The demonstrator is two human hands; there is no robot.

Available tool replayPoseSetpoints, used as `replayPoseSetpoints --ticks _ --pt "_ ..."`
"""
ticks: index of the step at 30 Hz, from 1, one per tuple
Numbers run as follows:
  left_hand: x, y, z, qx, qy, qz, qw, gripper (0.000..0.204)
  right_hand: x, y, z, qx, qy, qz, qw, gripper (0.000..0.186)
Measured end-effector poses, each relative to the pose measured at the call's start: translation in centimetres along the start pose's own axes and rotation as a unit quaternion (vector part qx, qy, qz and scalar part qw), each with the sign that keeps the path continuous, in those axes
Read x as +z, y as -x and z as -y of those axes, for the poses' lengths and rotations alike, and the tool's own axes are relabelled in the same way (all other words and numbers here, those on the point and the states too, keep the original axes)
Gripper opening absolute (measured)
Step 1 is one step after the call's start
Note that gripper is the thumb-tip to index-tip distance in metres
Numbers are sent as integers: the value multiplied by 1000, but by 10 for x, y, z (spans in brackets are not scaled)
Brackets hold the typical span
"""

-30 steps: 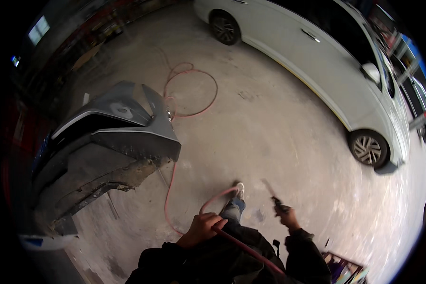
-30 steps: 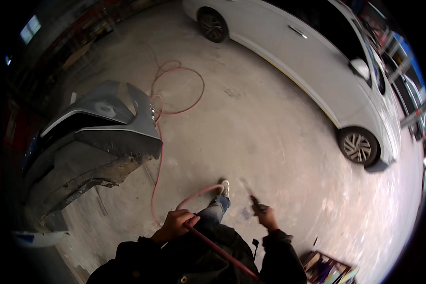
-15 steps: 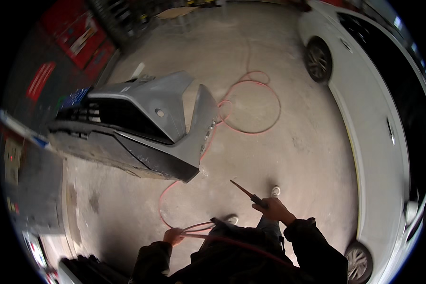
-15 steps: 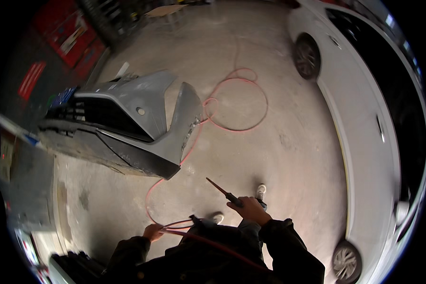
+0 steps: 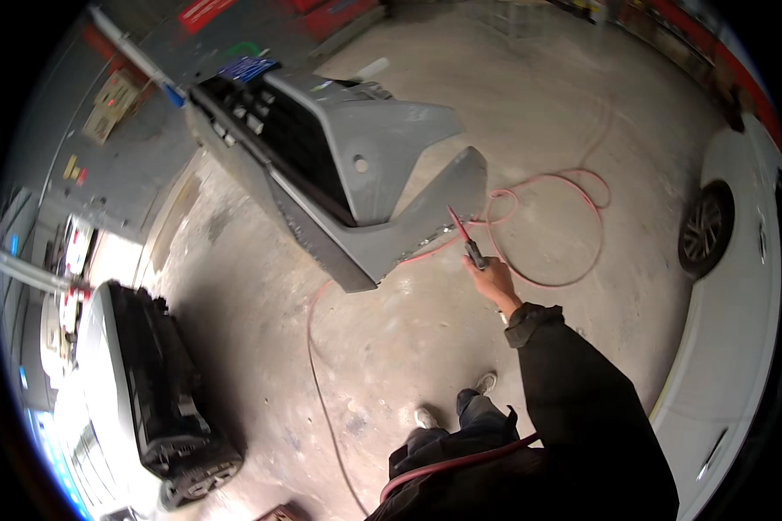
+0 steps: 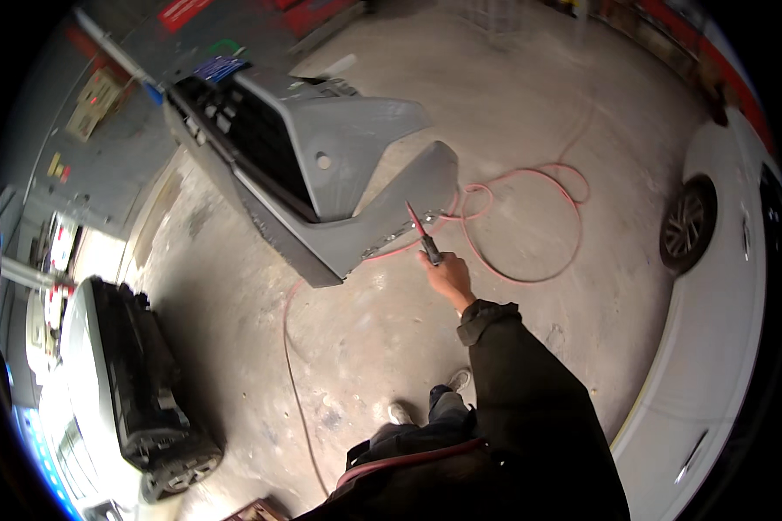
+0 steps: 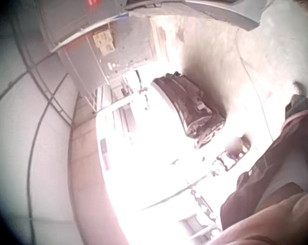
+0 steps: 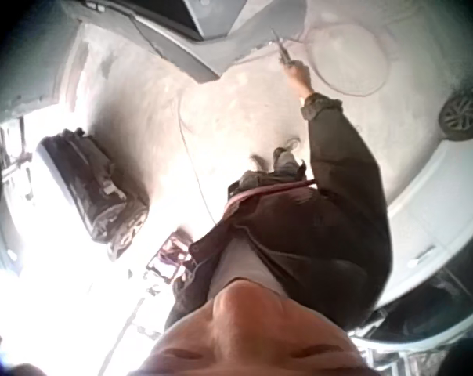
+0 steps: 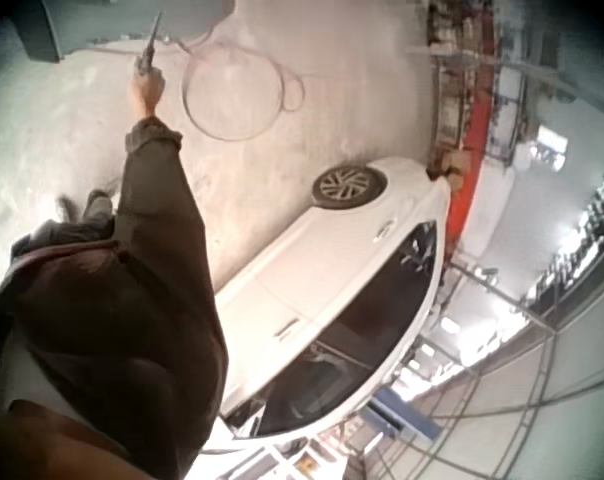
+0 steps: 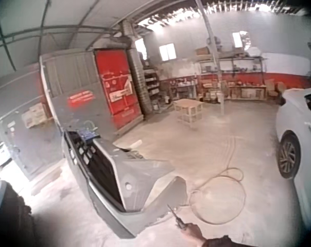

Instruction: The person uses a pneumatic orbital sander to smooth the surface of a silver car's front bumper and fender. They then use an air hose to blow dust off the bumper and a detached car door. Finally, they put on gloves and use a sanding block to manually sand a small metal piece.

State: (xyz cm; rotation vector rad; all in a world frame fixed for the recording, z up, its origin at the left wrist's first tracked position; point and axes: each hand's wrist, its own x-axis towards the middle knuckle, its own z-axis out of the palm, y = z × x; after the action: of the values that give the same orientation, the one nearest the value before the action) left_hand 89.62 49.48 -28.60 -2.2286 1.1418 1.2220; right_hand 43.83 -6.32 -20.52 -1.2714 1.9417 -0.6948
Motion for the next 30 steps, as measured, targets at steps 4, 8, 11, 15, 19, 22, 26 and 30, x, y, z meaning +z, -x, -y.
replayPoseSetpoints --ticks 4,8,11,15,19,22,26,30 --pt "42 42 -34 -43 132 -36 990 27 44 30 57 -104 -2 60 993 60" --pt "96 77 -28 -71 223 -65 970 28 83 90 47 -145 7 180 973 59" --pt "141 97 -10 -76 249 -61 964 29 92 139 1 -143 96 224 959 60" --pt "233 118 14 -65 257 -47 963 31 83 214 -18 -40 73 357 930 47" --pt "285 99 34 22 226 -107 968 32 84 230 -46 -10 -1 277 961 37" --pt "145 147 -44 101 335 -250 903 15 62 206 -52 9 -128 152 980 35" --pt "78 167 -65 210 335 -352 848 12 22 180 -19 17 -237 4 971 32" --pt "46 193 -66 225 331 -423 813 11 -10 191 33 -21 -360 -59 931 25"
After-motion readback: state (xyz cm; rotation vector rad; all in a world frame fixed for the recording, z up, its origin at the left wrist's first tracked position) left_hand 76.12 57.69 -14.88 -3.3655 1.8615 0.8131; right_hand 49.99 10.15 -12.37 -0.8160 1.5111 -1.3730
